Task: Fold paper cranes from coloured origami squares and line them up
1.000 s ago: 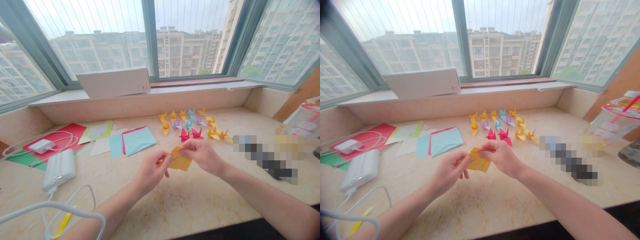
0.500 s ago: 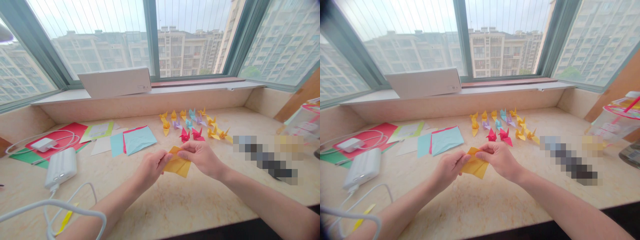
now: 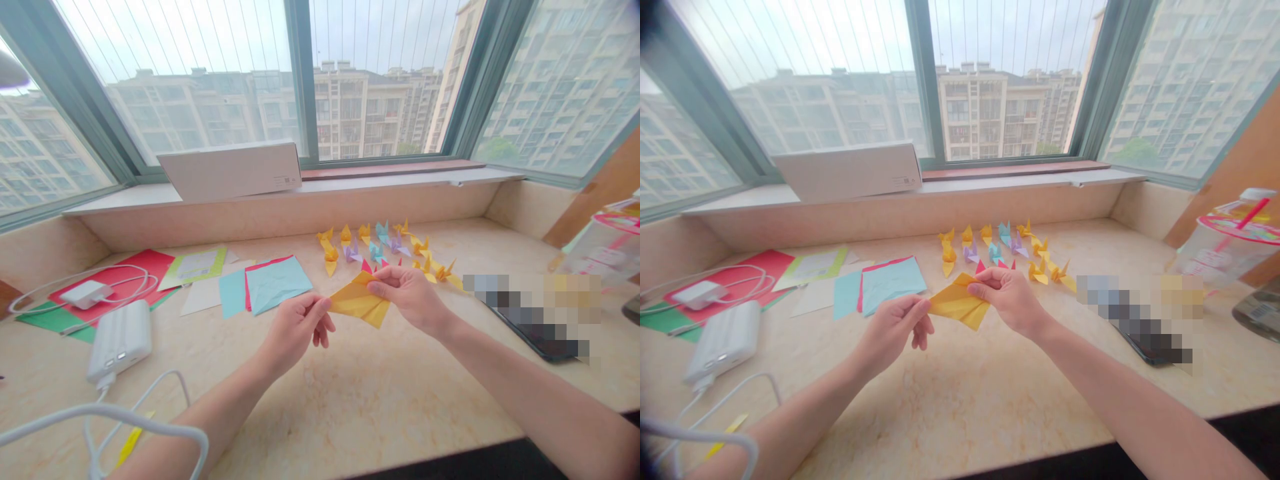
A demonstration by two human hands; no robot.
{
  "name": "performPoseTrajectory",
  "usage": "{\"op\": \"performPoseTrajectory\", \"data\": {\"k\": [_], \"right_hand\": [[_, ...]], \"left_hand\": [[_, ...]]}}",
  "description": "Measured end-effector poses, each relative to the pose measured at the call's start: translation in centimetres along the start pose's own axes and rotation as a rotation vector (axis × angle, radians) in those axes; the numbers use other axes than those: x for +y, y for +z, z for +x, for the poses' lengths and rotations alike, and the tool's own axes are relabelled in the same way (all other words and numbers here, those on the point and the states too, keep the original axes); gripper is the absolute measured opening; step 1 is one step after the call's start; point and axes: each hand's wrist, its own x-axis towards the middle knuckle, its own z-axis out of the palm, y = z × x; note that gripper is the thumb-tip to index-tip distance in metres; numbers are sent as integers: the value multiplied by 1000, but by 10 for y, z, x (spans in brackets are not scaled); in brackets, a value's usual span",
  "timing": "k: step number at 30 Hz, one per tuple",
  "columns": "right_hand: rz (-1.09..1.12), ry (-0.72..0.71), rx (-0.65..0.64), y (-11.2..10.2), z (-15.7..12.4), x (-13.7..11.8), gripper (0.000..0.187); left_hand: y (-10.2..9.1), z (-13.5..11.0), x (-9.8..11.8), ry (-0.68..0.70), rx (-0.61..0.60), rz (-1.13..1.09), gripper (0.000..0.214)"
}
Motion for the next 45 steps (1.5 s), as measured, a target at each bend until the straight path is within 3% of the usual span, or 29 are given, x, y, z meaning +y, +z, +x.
{"op": "performPoseTrajectory", "data": {"k": [6,14,20,25,30,45], "right_hand": [[48,-53,59,-4,4,1,34],[68,-70,43,-8,7,-1,36],[110,-71,43,-12,10,1,32],[82,-74,48,-10,9,0,34],[61,-70,42,-7,7,1,33],[75,-54,13,-10,7,0,32]], "left_hand": [[-1,1,3,42,51,-52,38],[1,0,3,78,114,-36,43],[-4,2,5,93,259,-132,39],[-3,0,4,66,186,-153,49],[0,-1,4,39,132,-104,41],[1,-4,7,117,183,0,35]]}}
